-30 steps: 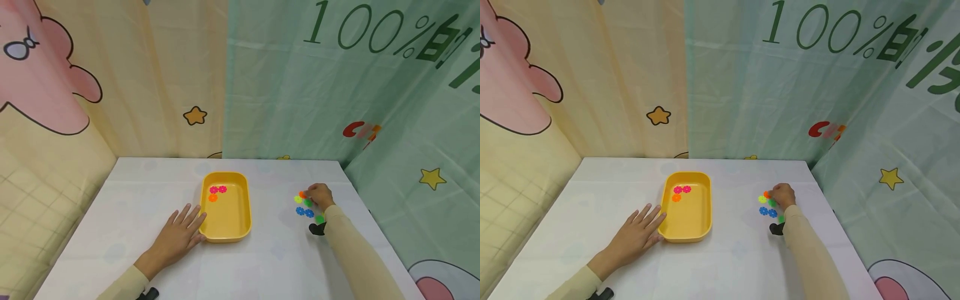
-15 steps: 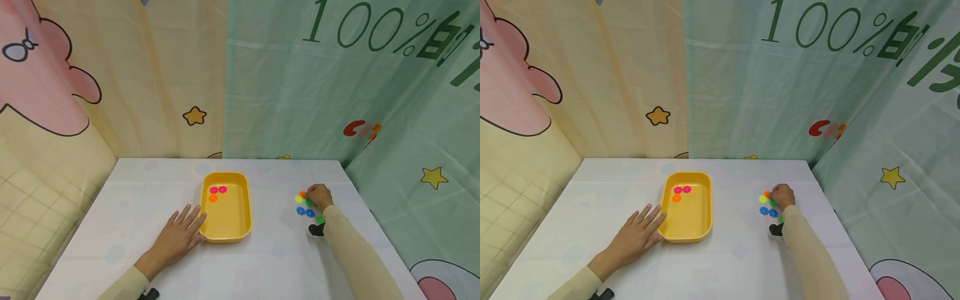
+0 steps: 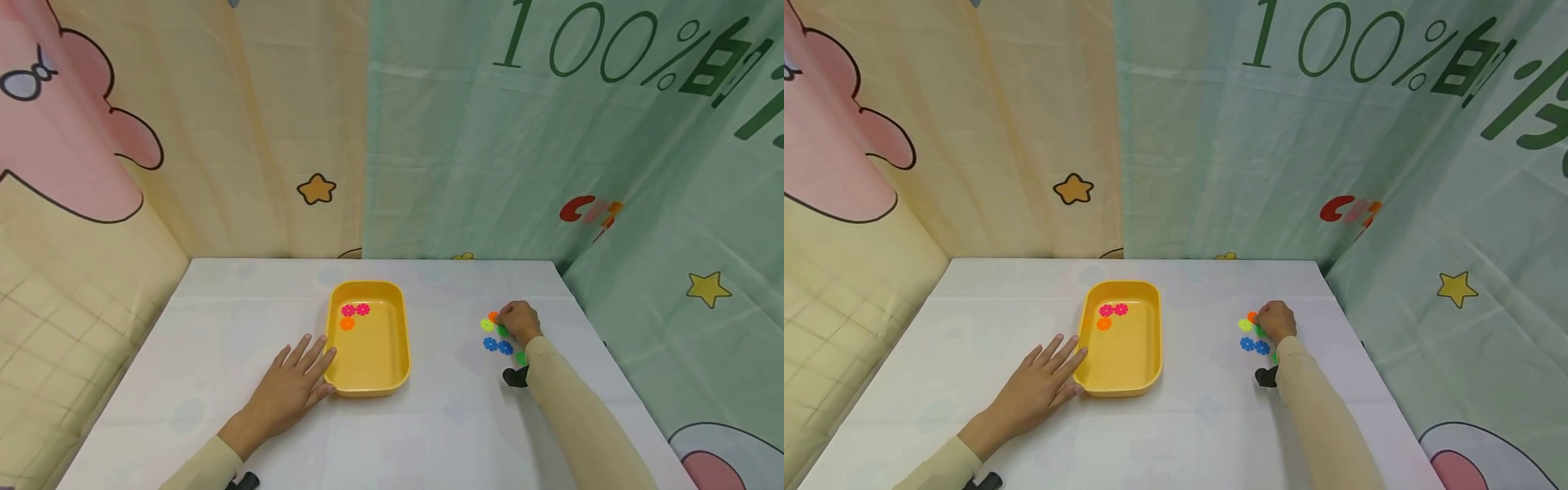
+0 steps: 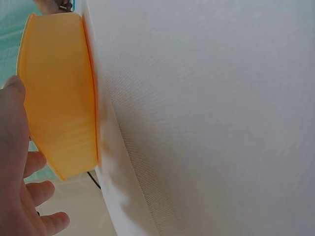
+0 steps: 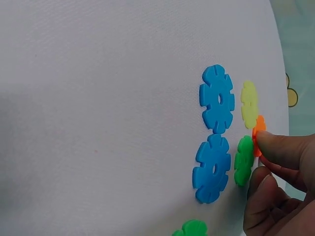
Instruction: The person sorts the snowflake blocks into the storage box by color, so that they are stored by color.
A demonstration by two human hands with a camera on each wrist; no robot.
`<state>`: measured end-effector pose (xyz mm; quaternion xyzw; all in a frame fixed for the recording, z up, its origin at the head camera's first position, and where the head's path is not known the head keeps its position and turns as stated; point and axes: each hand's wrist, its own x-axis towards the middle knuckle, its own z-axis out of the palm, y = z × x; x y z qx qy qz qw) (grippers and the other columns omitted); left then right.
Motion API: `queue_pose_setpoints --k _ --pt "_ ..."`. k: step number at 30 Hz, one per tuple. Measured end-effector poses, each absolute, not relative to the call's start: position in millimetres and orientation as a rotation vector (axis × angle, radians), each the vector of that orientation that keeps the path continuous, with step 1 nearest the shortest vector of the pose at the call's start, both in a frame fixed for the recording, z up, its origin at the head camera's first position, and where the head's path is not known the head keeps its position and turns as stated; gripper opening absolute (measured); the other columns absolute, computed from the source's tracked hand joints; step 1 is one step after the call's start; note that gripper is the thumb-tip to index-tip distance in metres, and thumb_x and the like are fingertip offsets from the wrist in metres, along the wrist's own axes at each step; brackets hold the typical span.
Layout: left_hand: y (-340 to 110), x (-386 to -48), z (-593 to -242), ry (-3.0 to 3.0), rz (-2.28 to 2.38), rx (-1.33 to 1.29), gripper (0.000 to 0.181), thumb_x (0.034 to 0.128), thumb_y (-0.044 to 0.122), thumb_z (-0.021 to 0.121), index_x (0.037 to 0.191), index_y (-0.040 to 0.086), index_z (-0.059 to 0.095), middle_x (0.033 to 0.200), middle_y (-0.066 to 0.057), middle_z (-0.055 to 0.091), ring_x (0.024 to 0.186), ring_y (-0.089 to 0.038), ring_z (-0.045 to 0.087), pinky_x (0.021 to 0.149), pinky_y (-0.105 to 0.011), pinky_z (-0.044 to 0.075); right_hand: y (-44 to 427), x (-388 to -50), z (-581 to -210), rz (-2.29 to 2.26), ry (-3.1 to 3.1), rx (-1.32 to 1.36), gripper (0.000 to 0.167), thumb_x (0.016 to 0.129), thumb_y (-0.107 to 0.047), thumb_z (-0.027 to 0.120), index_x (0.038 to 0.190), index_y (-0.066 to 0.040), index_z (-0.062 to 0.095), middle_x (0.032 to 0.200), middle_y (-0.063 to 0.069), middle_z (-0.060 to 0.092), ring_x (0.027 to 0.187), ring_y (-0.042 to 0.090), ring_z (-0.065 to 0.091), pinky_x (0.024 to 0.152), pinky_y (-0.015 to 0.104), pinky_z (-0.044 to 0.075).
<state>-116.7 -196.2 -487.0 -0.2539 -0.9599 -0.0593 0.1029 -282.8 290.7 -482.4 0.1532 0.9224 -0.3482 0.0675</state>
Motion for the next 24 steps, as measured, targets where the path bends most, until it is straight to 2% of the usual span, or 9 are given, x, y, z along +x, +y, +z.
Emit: queue_pose_setpoints --k 5,12,16,24 --pt "-196.0 -116.8 -487.0 -2.835 -0.18 -0.749 0.066 0.102 0.055 0.052 0.155 0.016 0.046 0.163 -0.009 0.037 0.152 -0.038 0.03 0.116 -0.063 0.031 289.2 -282.1 -480.7 -1.034 2.753 0.485 0.015 0.094 -0.011 0.066 0.1 0.003 0.065 0.098 0.017 0.063 0.084 0.027 0.054 0.068 0.032 0.045" --pt "-195.8 -116.7 -486.5 -2.834 -0.191 -0.745 0.066 0.1017 0.054 0.053 0.155 0.016 0.046 0.163 -0.009 0.037 0.151 -0.037 0.031 0.116 -0.063 0.032 285.4 -280.9 -476.5 -1.018 2.74 0.482 0.03 0.096 -0.024 0.068 0.104 0.005 0.064 0.094 0.016 0.062 0.086 0.029 0.054 0.071 0.036 0.046" --pt "-195.7 -116.6 -486.6 -2.829 -0.197 -0.745 0.066 0.102 0.055 0.052 0.155 0.016 0.046 0.163 -0.009 0.038 0.151 -0.037 0.031 0.116 -0.063 0.032 283.4 -280.2 -476.7 -1.023 2.747 0.476 0.032 0.095 -0.024 0.071 0.103 0.006 0.062 0.091 0.016 0.061 0.086 0.03 0.054 0.071 0.037 0.046" --pt "-195.8 -116.7 -487.7 -2.831 -0.214 -0.747 0.066 0.1022 0.055 0.052 0.155 0.016 0.046 0.163 -0.01 0.037 0.152 -0.038 0.03 0.116 -0.063 0.032 280.6 -281.3 -474.3 -1.029 2.64 0.549 0.045 0.097 -0.024 0.066 0.124 0.009 0.051 0.11 0.022 0.058 0.098 0.034 0.052 0.085 0.044 0.048"
